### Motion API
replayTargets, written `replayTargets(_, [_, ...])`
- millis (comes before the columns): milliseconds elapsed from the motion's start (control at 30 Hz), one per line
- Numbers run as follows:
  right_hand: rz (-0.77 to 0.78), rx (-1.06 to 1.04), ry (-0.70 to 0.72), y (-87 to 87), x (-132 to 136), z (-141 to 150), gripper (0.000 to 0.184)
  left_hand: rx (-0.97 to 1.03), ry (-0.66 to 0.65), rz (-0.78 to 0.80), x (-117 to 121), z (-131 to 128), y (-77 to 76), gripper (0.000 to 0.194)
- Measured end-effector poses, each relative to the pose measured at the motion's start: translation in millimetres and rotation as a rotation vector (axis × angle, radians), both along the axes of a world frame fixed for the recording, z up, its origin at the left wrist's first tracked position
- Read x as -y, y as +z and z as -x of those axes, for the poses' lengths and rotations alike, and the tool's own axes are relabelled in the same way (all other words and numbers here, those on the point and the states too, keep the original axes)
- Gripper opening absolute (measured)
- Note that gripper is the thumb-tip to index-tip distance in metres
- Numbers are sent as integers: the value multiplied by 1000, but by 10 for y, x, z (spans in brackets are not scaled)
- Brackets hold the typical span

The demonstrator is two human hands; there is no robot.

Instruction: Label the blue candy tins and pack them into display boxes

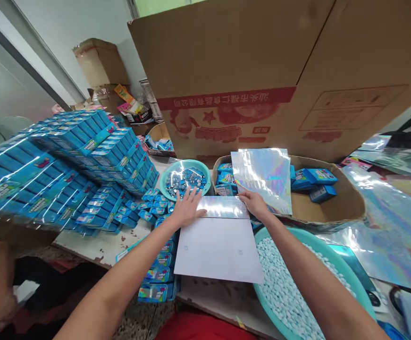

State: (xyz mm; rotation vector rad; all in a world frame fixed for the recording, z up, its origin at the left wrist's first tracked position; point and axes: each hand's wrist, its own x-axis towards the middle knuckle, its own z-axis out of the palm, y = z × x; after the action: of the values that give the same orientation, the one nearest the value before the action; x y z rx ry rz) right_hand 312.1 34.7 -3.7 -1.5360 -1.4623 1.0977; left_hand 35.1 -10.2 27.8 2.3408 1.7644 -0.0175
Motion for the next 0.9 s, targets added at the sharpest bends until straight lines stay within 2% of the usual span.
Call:
replayTargets(133, [6,-45,58,30,0,-59,25,137,142,48,-57,-42,188,51])
replayTargets(267, [-10,-85,114,79,38,84,28,182,108,-115,-103,-399,298,35])
replayTargets(433, [-17,-138,105,92,71,300,38,306,113,75,-207,-859,338,30])
replayTargets(600, [-37,-136,17,140,122,113,45,372,121,105,-266,-887,290,32])
replayTargets(633, [-95,-100,6,164,145,73,45,381,123,110,-267,-878,276,32])
replayTargets(700, [-308,91,20,207,212,41,41,398,120,119,-269,-879,255,31])
replayTargets(800, [-635,561,106,216,349,102,32,408,117,128,-283,-927,250,29])
replayTargets(900, [-737,836,153,143,480,179,33,402,120,144,-307,-978,262,27])
